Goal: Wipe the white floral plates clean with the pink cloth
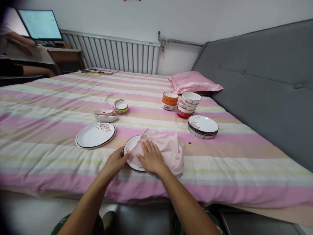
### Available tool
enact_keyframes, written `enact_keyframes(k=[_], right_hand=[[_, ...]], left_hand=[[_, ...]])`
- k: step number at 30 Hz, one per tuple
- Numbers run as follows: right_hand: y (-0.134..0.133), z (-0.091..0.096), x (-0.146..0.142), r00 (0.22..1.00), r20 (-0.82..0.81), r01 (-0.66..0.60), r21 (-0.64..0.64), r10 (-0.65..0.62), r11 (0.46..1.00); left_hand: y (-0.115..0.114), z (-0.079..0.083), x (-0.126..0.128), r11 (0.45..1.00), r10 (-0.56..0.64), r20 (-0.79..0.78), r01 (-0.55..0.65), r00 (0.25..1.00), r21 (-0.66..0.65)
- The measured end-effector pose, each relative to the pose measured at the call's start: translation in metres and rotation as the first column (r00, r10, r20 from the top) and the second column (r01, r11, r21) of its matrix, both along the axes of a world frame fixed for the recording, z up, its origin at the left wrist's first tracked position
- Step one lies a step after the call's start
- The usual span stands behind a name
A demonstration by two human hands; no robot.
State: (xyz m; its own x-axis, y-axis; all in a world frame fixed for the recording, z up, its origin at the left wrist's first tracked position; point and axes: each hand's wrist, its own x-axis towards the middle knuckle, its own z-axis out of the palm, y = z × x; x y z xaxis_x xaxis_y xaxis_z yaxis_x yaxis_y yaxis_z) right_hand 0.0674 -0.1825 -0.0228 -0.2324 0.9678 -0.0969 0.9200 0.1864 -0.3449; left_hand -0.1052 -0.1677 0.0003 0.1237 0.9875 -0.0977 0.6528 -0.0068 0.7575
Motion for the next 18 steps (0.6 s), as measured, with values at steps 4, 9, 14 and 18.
enact_keyframes(k=[4,9,14,18], right_hand=[[0.005,-0.001,-0.001,1.0,-0.015,-0.007,0.008,0.007,1.0],[0.01,-0.004,-0.001,0.999,-0.025,-0.038,0.03,0.039,0.999],[0.015,-0.004,0.001,0.994,-0.048,-0.099,0.039,0.101,0.994],[0.015,-0.001,0.001,0.99,-0.051,-0.129,0.042,0.131,0.991]], left_hand=[[0.0,0.003,0.003,0.999,-0.026,-0.085,0.024,0.996,-0.027],[0.001,0.004,0.004,0.999,-0.027,-0.122,0.023,0.992,-0.032],[0.001,0.007,0.006,0.999,-0.012,-0.132,0.007,0.991,-0.039],[0.001,0.009,0.008,0.998,-0.003,-0.162,-0.006,0.987,-0.056]])
